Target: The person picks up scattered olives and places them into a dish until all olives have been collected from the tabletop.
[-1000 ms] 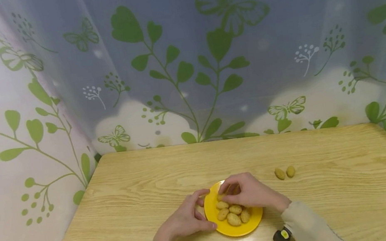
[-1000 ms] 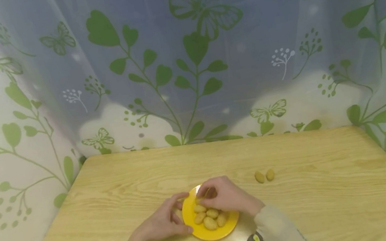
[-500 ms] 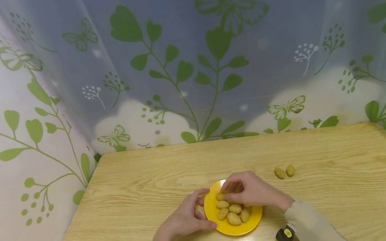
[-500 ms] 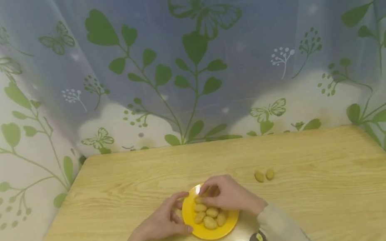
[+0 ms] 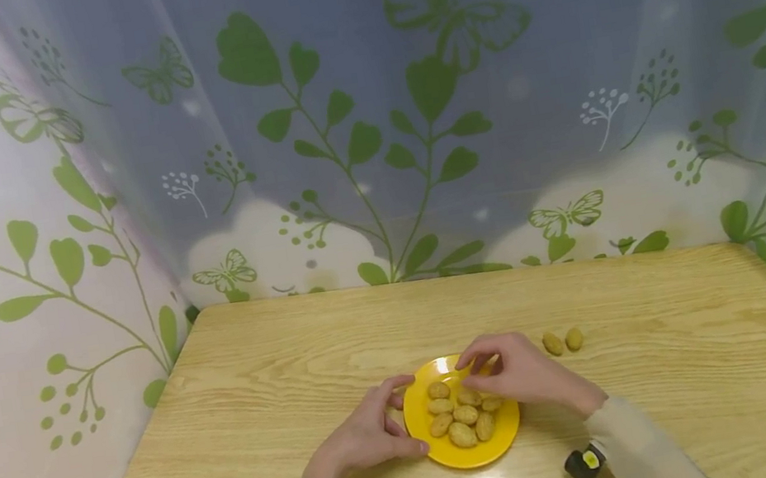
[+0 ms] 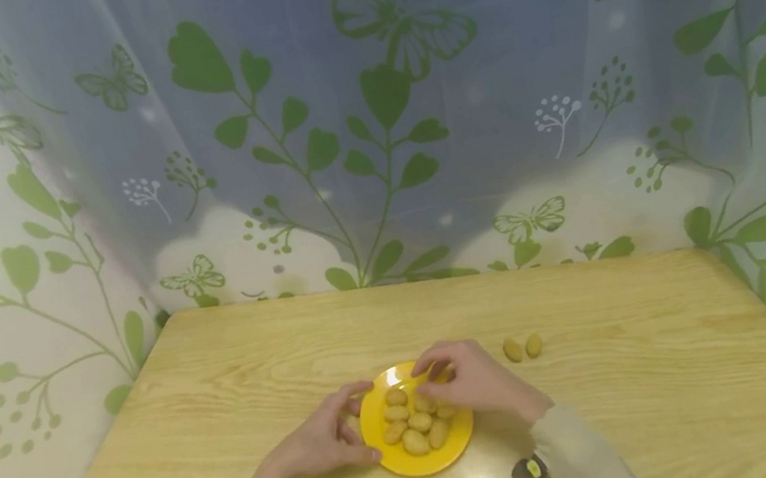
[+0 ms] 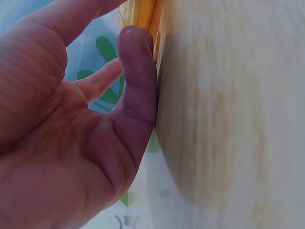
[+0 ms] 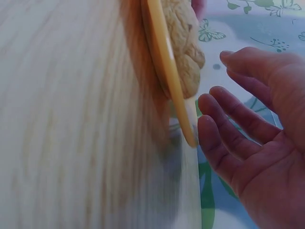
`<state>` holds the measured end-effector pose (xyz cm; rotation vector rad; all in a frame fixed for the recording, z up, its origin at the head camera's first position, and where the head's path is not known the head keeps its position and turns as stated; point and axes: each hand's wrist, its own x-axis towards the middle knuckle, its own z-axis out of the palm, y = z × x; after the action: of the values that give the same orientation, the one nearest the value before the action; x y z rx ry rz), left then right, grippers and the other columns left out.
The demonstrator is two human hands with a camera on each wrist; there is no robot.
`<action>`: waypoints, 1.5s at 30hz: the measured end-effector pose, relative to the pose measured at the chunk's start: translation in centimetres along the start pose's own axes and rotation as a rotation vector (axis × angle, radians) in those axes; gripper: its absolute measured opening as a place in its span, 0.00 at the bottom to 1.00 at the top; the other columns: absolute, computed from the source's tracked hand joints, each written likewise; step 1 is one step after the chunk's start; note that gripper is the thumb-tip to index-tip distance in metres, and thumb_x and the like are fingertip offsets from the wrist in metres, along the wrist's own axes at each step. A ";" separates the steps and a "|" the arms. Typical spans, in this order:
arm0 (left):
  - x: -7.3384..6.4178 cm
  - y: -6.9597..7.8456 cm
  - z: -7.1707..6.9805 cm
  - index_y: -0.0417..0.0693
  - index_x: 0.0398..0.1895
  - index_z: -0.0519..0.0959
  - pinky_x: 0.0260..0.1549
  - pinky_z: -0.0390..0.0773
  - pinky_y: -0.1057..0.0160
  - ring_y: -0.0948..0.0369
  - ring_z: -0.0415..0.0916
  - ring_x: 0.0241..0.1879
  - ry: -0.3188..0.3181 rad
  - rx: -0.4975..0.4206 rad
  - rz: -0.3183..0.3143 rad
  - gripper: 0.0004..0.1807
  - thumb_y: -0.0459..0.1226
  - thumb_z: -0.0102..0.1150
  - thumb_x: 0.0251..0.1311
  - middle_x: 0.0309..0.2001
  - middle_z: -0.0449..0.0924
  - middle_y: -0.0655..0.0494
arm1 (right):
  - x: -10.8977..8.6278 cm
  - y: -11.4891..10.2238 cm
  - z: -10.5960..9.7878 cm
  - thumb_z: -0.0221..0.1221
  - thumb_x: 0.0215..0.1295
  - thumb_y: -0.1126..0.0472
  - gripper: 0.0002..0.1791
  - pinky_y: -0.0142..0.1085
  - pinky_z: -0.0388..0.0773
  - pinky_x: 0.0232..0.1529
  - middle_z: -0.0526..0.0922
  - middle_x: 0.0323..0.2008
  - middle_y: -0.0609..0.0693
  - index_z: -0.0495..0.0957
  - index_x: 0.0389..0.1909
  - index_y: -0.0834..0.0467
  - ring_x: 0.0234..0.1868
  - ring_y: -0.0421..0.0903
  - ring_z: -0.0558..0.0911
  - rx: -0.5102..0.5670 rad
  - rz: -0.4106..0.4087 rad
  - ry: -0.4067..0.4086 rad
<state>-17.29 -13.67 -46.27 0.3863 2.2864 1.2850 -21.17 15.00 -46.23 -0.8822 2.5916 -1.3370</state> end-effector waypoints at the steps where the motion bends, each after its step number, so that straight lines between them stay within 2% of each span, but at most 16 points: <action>1: 0.0 0.0 0.0 0.57 0.77 0.61 0.41 0.78 0.63 0.59 0.80 0.39 0.000 0.001 0.001 0.49 0.41 0.78 0.53 0.59 0.68 0.45 | -0.1 0.0 -0.2 0.69 0.65 0.59 0.08 0.32 0.83 0.40 0.88 0.44 0.48 0.86 0.44 0.51 0.42 0.42 0.86 0.000 -0.004 0.004; 9: 0.0 -0.2 0.0 0.56 0.77 0.61 0.41 0.78 0.63 0.59 0.80 0.38 0.001 0.001 0.001 0.49 0.40 0.78 0.53 0.58 0.68 0.46 | -1.3 0.3 -1.3 0.69 0.66 0.57 0.09 0.33 0.84 0.40 0.88 0.45 0.47 0.86 0.46 0.52 0.42 0.40 0.85 0.015 0.026 0.024; 15: -0.1 -0.2 -0.1 0.56 0.77 0.61 0.41 0.78 0.63 0.59 0.80 0.38 -0.002 -0.005 0.000 0.49 0.40 0.78 0.53 0.57 0.68 0.46 | -2.3 0.6 -2.3 0.68 0.66 0.58 0.11 0.34 0.84 0.39 0.88 0.47 0.52 0.86 0.47 0.55 0.42 0.40 0.85 0.018 0.030 0.042; 29: -0.2 0.1 0.0 0.56 0.77 0.61 0.41 0.78 0.63 0.59 0.80 0.38 -0.003 -0.010 0.001 0.49 0.40 0.78 0.53 0.58 0.68 0.46 | -4.1 1.0 -4.2 0.69 0.64 0.62 0.10 0.33 0.83 0.38 0.88 0.46 0.52 0.86 0.46 0.56 0.40 0.37 0.85 -0.041 0.067 0.123; 45: 0.0 0.0 0.0 0.57 0.77 0.61 0.41 0.78 0.62 0.59 0.80 0.38 -0.003 -0.016 -0.001 0.49 0.40 0.78 0.52 0.58 0.67 0.46 | -6.0 2.1 -6.4 0.69 0.64 0.60 0.09 0.32 0.81 0.37 0.89 0.43 0.52 0.87 0.44 0.54 0.38 0.31 0.82 -0.108 0.099 0.198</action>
<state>-17.29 -13.67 -46.30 0.3814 2.2724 1.3001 -19.30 23.77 -44.99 -0.6559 2.8387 -1.3309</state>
